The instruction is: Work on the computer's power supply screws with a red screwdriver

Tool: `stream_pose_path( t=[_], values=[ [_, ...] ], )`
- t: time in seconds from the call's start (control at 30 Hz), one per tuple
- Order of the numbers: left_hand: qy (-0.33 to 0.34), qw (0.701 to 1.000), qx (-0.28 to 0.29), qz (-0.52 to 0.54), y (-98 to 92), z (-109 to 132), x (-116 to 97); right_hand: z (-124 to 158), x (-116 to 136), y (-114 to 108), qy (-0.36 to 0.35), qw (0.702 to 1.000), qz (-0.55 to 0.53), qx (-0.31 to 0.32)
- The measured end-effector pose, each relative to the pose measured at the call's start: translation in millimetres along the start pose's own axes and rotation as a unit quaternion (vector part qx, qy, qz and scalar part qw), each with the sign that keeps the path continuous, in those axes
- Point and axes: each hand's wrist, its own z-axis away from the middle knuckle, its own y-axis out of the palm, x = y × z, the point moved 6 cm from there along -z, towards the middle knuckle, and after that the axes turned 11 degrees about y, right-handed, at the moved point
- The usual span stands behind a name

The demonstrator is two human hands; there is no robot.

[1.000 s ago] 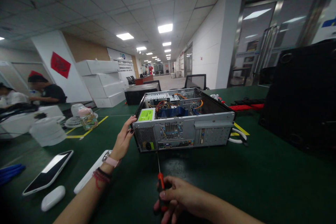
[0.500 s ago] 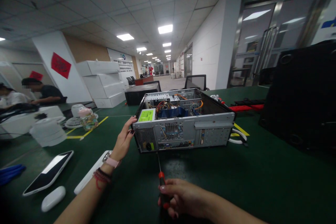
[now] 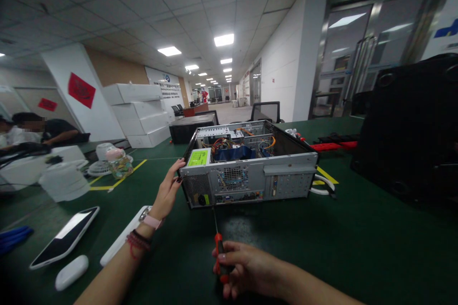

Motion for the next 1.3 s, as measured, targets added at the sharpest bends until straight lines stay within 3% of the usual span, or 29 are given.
stream_pose_path(
  t=[0.3,0.63,0.83,1.3],
  values=[
    [0.000,1.000,0.002,-0.003,0.4,-0.4,-2.0,1.4,-0.5,2.8,0.028,0.999,-0.004,0.039],
    [0.002,1.000,0.004,-0.012,-0.7,-0.7,-1.9,-0.1,-4.4,-7.7,0.028,0.997,-0.042,-0.051],
    [0.004,1.000,0.004,-0.005,0.3,-0.3,-1.2,-5.4,-6.9,-9.5,-0.013,0.995,-0.045,-0.086],
    [-0.001,1.000,0.007,-0.004,0.2,-1.0,-2.5,-0.8,-2.9,1.2,-0.013,1.000,-0.019,0.002]
  ],
)
